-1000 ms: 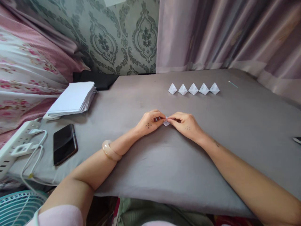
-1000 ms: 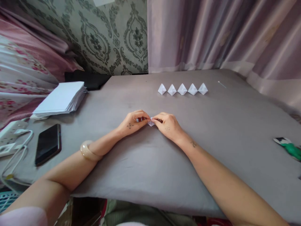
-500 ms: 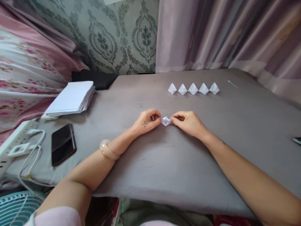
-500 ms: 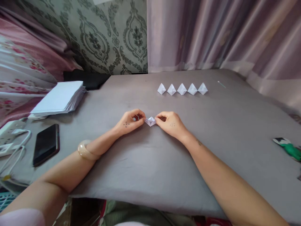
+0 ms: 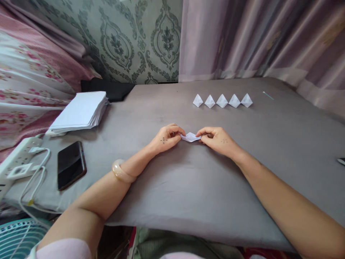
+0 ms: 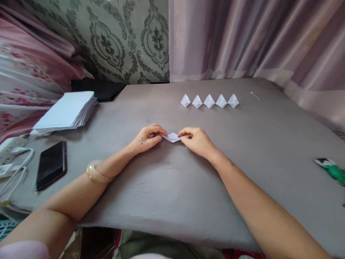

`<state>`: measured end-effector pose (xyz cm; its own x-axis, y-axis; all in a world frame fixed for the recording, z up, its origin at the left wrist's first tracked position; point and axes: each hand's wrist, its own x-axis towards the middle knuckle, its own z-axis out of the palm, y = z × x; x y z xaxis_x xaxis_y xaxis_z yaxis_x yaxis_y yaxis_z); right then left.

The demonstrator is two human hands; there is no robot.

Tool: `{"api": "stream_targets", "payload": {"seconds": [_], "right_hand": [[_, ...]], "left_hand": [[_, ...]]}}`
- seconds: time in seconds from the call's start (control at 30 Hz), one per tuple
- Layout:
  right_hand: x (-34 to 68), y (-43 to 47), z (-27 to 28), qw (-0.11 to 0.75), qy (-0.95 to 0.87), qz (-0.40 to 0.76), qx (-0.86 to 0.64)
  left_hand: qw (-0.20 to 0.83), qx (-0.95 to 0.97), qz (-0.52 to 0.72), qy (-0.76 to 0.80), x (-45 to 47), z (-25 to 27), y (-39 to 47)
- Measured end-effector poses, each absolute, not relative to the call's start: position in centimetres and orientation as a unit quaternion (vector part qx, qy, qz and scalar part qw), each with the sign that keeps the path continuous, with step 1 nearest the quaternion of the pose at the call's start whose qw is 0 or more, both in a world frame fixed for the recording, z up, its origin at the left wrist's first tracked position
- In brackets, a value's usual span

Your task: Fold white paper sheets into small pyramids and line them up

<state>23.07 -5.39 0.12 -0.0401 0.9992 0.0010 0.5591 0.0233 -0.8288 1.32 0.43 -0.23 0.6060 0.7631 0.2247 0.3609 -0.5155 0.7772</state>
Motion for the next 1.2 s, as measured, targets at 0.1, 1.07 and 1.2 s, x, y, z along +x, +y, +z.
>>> {"api": "stream_targets", "payload": {"seconds": [0.1,1.07,1.2], "right_hand": [[23.1,-5.5,0.2,0.317,-0.648,0.311,-0.619],[22.9,-5.1,0.3,0.271,-0.683,0.231,-0.637],[22.9,-5.2,0.0,0.277,-0.687,0.237,-0.629]], "left_hand": [[0.346,0.831,0.271,0.340,1.2,0.0,0.3],[0.343,0.823,0.243,0.382,1.6,-0.9,1.5],[0.353,0.818,0.237,0.387,1.6,-1.0,1.6]]}}
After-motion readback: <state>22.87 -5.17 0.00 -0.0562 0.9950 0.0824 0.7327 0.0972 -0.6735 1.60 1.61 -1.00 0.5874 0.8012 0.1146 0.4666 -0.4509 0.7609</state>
